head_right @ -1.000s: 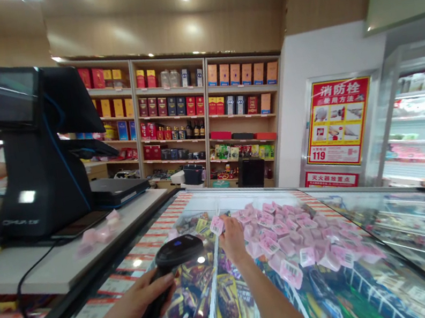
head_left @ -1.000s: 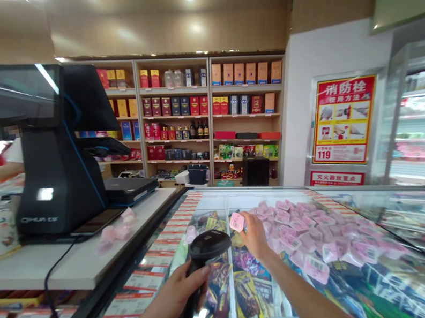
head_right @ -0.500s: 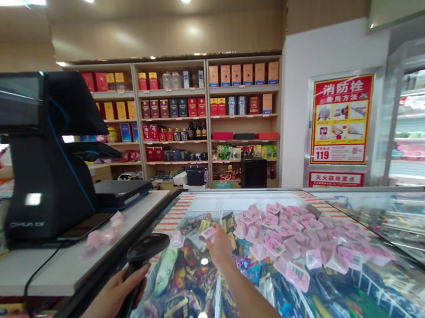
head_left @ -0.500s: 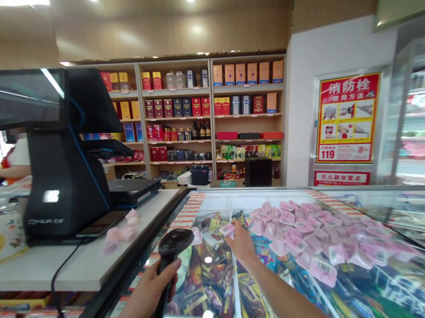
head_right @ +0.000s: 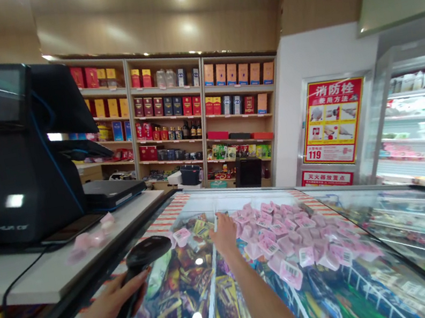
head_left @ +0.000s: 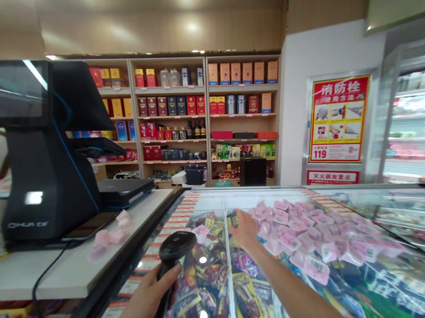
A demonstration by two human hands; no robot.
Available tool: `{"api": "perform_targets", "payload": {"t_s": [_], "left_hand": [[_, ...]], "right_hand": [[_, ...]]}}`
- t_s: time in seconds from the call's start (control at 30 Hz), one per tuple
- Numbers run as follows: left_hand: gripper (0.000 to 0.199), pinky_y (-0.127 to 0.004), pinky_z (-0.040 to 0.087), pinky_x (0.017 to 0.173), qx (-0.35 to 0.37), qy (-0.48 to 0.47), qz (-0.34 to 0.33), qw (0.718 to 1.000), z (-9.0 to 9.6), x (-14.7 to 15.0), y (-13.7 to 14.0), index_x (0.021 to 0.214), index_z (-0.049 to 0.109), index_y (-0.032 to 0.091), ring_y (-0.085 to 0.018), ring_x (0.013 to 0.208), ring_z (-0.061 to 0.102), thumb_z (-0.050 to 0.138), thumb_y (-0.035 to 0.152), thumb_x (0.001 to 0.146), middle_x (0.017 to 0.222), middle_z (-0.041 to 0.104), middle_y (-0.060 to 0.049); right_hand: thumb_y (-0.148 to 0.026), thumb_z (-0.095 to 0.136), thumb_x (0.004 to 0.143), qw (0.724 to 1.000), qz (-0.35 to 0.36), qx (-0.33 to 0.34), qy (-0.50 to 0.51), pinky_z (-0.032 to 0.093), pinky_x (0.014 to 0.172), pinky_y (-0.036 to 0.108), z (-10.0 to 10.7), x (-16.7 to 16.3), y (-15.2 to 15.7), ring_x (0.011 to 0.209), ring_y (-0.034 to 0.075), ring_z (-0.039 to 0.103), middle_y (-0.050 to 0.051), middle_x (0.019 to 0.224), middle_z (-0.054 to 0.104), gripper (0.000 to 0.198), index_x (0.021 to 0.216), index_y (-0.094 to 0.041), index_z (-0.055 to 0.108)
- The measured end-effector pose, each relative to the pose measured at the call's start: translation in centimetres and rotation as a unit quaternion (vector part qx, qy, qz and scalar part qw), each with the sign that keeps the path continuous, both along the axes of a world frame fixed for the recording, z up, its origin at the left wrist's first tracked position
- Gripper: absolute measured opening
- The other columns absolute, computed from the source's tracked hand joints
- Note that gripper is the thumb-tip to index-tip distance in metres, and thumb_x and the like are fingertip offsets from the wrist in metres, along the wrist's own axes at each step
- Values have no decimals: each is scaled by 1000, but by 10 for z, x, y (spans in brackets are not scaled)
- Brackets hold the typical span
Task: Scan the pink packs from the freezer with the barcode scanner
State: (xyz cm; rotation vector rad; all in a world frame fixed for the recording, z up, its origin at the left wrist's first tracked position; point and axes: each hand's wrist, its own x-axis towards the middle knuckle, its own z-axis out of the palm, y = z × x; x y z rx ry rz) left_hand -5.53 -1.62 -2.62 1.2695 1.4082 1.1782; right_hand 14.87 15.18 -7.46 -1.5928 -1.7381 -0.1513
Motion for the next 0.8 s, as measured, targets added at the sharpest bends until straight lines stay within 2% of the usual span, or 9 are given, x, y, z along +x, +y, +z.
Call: {"api": "perform_targets", "payload": {"t_s": [0.07, 0.13, 0.27, 0.5, 0.6, 0.67, 0.73, 0.77, 0.8], "left_hand": [[36, -21, 30, 44, -8, -2, -14, 1000, 1, 6, 2, 55, 45, 20, -9, 40, 39, 51, 55, 60, 40, 43, 7], [36, -21, 30, 43, -15, 0, -20, 1000, 3, 12, 1, 54, 45, 19, -9, 40, 39, 52, 54, 59, 39, 44, 7], [36, -21, 30, 43, -18, 8, -22, 1000, 9, 19, -5, 52, 44, 19, -9, 40, 40, 52, 54, 59, 39, 44, 7], [38, -21, 31, 42, -5, 8, -46, 999, 12, 27, -3, 51, 45, 19, -9, 40, 40, 53, 55, 58, 39, 45, 6], [37, -21, 32, 42, 7, -8, -51, 999, 11, 33, 2, 52, 45, 19, -10, 40, 41, 53, 55, 58, 39, 44, 6], [38, -22, 32, 43, 16, -13, -45, 999, 9, 36, 5, 53, 45, 19, -10, 39, 41, 52, 56, 59, 39, 44, 7], [38, -21, 31, 42, 21, -13, -40, 999, 7, 37, 8, 53, 45, 19, -9, 39, 40, 51, 56, 59, 39, 44, 7], [38, -21, 30, 42, 23, -14, -40, 999, 6, 36, 10, 54, 45, 19, -8, 39, 40, 50, 56, 60, 39, 45, 7], [37, -20, 29, 42, 25, -13, -40, 999, 5, 36, 11, 54, 45, 18, -8, 38, 40, 50, 55, 61, 38, 45, 7]], "right_hand": [[-27, 49, 70, 996, -72, -23, -50, 33, 80, 35, 4, 27, -2, 100, 24, 45, 10, 103, 55, 38, 107, -17, 49], [-28, 50, 71, 988, -92, -55, -115, 32, 77, 38, 4, 44, -2, 98, 26, 45, 11, 98, 56, 32, 101, -17, 53], [-24, 51, 71, 973, -59, -52, -217, 28, 79, 39, -1, 52, -5, 96, 25, 45, 10, 94, 57, 20, 89, -18, 57], [-25, 53, 70, 976, 1, -53, -209, 26, 80, 36, -1, 49, -17, 94, 22, 47, 6, 94, 57, 25, 95, -22, 50], [-24, 50, 70, 982, 54, -73, -166, 28, 78, 33, -6, 43, -17, 93, 20, 49, 5, 94, 57, 24, 94, -21, 49], [-21, 49, 69, 987, 85, -85, -102, 30, 76, 32, -12, 38, -13, 89, 19, 51, 4, 91, 59, 21, 90, -21, 49], [-17, 48, 65, 992, 96, -81, 12, 32, 74, 30, -18, 35, -6, 84, 18, 53, 3, 85, 59, 18, 82, -20, 50], [-16, 48, 63, 987, 98, -74, 108, 34, 73, 29, -20, 35, -2, 81, 18, 53, 2, 80, 60, 16, 78, -20, 49], [-15, 47, 61, 968, 102, -66, 218, 36, 71, 29, -21, 36, 4, 77, 17, 54, 2, 75, 59, 13, 74, -20, 49]]}}
